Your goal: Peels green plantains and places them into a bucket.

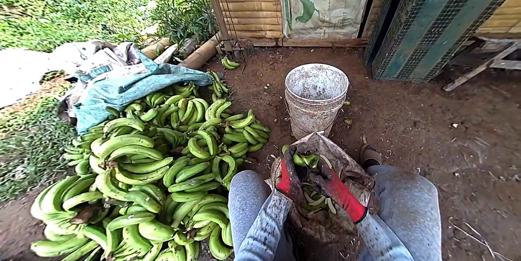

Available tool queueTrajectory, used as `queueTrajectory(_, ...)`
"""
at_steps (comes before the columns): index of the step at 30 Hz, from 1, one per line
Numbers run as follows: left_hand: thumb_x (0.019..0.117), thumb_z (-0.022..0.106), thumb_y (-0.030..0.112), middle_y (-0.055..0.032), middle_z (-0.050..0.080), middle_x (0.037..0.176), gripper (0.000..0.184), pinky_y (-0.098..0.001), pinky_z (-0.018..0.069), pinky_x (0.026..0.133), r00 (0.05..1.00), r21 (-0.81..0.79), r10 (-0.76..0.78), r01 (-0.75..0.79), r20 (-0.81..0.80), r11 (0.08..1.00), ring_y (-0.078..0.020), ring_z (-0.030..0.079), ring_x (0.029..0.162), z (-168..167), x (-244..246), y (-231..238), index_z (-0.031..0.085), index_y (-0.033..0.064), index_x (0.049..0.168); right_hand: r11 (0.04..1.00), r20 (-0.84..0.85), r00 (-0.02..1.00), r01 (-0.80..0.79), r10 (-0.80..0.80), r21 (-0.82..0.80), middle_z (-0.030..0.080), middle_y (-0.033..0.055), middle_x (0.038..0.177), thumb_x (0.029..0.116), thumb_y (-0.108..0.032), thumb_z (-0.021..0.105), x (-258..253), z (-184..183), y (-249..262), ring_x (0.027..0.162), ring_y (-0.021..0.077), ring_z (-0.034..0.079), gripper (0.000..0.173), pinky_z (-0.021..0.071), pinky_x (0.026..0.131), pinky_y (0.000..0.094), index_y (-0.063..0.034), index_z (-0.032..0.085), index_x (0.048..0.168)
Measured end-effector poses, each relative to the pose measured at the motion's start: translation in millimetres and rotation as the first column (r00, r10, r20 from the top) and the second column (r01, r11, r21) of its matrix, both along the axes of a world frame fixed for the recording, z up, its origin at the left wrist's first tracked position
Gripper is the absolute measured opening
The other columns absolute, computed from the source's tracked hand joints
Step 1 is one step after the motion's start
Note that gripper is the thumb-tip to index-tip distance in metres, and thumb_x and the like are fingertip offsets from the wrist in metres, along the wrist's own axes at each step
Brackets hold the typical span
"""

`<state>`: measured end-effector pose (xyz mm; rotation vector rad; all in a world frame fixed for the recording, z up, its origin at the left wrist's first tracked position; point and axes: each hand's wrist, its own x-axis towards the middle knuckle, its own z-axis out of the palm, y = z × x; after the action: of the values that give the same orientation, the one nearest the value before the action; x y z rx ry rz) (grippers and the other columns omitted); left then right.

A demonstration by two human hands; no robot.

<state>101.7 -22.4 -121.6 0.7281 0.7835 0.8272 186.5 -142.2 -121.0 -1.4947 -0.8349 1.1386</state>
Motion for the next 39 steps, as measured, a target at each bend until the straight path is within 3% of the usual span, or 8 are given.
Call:
queueTrajectory(4, 0.1030, 0.052, 0.014, -0.0196, 0.059, 0.123, 0.062, -0.0363, 0.0559, 0.087, 0.980, 0.229, 0.106, -0.065, -0.171, 0.971, -0.0200, 0.063, 0.100, -5.4, -2.6, -10.5, 0.023, 0.0034, 0.157, 0.993, -0.095, 0.989, 0.114, -0.117, -0.036, 0.056, 0.0012, 0.075, 0.1056, -0.024, 0.055, -2.2, -10.5, 7.4, 0.055, 0.0066, 0.051, 0.036, 0.0456, 0.050, 0.0226, -0.0007, 0.053, 0.133)
queueTrajectory(11, 0.1043, 0.042, 0.026, -0.0084, 0.063, 0.076, 0.023, -0.0378, 0.0577, 0.058, 0.988, -0.173, -0.127, 0.140, 0.082, 0.975, -0.0207, 0.065, 0.064, -1.0, -9.2, 15.7, 0.055, 0.0085, 0.097, 0.989, -0.121, 0.989, -0.100, 0.087, -0.106, 0.055, -0.0027, 0.070, 0.1049, -0.023, 0.058, 14.3, 10.2, -5.0, 0.052, 0.0038, 0.050, 0.028, 0.0416, 0.047, 0.0191, -0.0050, 0.056, 0.127)
queueTrajectory(17, 0.1045, 0.049, 0.013, -0.0144, 0.062, 0.100, 0.029, -0.0368, 0.0562, 0.072, 0.968, 0.068, 0.001, 0.016, -0.250, 0.998, -0.0204, 0.063, 0.082, -14.5, -3.0, -4.1, 0.050, 0.0017, 0.131, 0.964, -0.122, 0.973, 0.171, -0.198, -0.204, 0.056, 0.0009, 0.066, 0.1069, -0.023, 0.055, 1.6, -31.4, 6.0, 0.048, 0.0062, 0.048, 0.029, 0.0414, 0.043, 0.0221, -0.0018, 0.062, 0.125)
queueTrajectory(25, 0.0985, 0.064, 0.025, -0.0294, 0.047, 0.148, 0.062, -0.0527, 0.0400, 0.113, 0.239, -0.017, -0.175, 0.544, -0.955, 0.839, -0.0399, 0.048, 0.138, -68.0, -11.4, 11.3, 0.042, -0.0016, 0.149, 0.743, 0.138, 0.920, -0.201, 0.367, -0.639, 0.060, 0.0251, 0.139, 0.1090, -0.034, 0.047, -8.6, -117.8, -4.3, 0.127, 0.0379, 0.059, 0.048, 0.0440, 0.109, 0.0574, -0.0035, 0.054, 0.145)
queueTrajectory(28, 0.1038, 0.057, 0.018, -0.0276, 0.059, 0.133, 0.048, -0.0465, 0.0479, 0.104, 0.534, 0.089, -0.131, 0.366, -0.835, 0.926, -0.0336, 0.060, 0.122, -66.4, -15.4, 21.5, 0.046, -0.0063, 0.144, 0.534, 0.052, 0.698, -0.495, 0.714, -0.685, 0.060, 0.0253, 0.138, 0.1067, -0.041, 0.051, -36.4, -110.5, -10.8, 0.131, 0.0406, 0.056, 0.050, 0.0402, 0.110, 0.0637, -0.0040, 0.060, 0.140)
queueTrajectory(31, 0.1128, 0.033, 0.035, -0.0113, 0.064, 0.091, 0.045, -0.0361, 0.0558, 0.070, 0.854, 0.137, -0.166, 0.265, -0.492, 0.955, -0.0182, 0.062, 0.074, -42.0, -19.8, 27.5, 0.060, 0.0000, 0.122, 0.726, 0.281, 0.817, -0.224, 0.504, -0.651, 0.063, 0.0262, 0.131, 0.1052, -0.040, 0.053, -7.6, -52.7, -3.4, 0.125, 0.0409, 0.060, 0.052, 0.0446, 0.106, 0.0625, -0.0022, 0.055, 0.141)
queueTrajectory(34, 0.1131, 0.029, 0.033, -0.0060, 0.062, 0.076, 0.044, -0.0298, 0.0555, 0.057, 0.968, 0.139, -0.137, 0.168, -0.210, 0.976, -0.0141, 0.061, 0.061, 10.7, -24.5, 17.1, 0.059, 0.0015, 0.111, 0.942, 0.574, 0.809, 0.080, 0.130, -0.327, 0.070, 0.0186, 0.112, 0.1041, -0.039, 0.055, 31.7, 12.9, 1.7, 0.104, 0.0332, 0.068, 0.046, 0.0523, 0.094, 0.0554, -0.0073, 0.056, 0.137)
queueTrajectory(39, 0.1131, 0.029, 0.030, -0.0076, 0.065, 0.083, 0.040, -0.0293, 0.0563, 0.060, 0.987, 0.166, -0.136, 0.149, -0.088, 0.975, -0.0144, 0.064, 0.066, 40.2, -28.4, 22.0, 0.059, 0.0034, 0.117, 0.979, 0.684, 0.706, -0.191, 0.183, -0.066, 0.068, 0.0132, 0.130, 0.0986, -0.030, 0.064, 20.4, 50.6, 0.2, 0.119, 0.0250, 0.066, 0.044, 0.0501, 0.106, 0.0472, -0.0088, 0.062, 0.137)
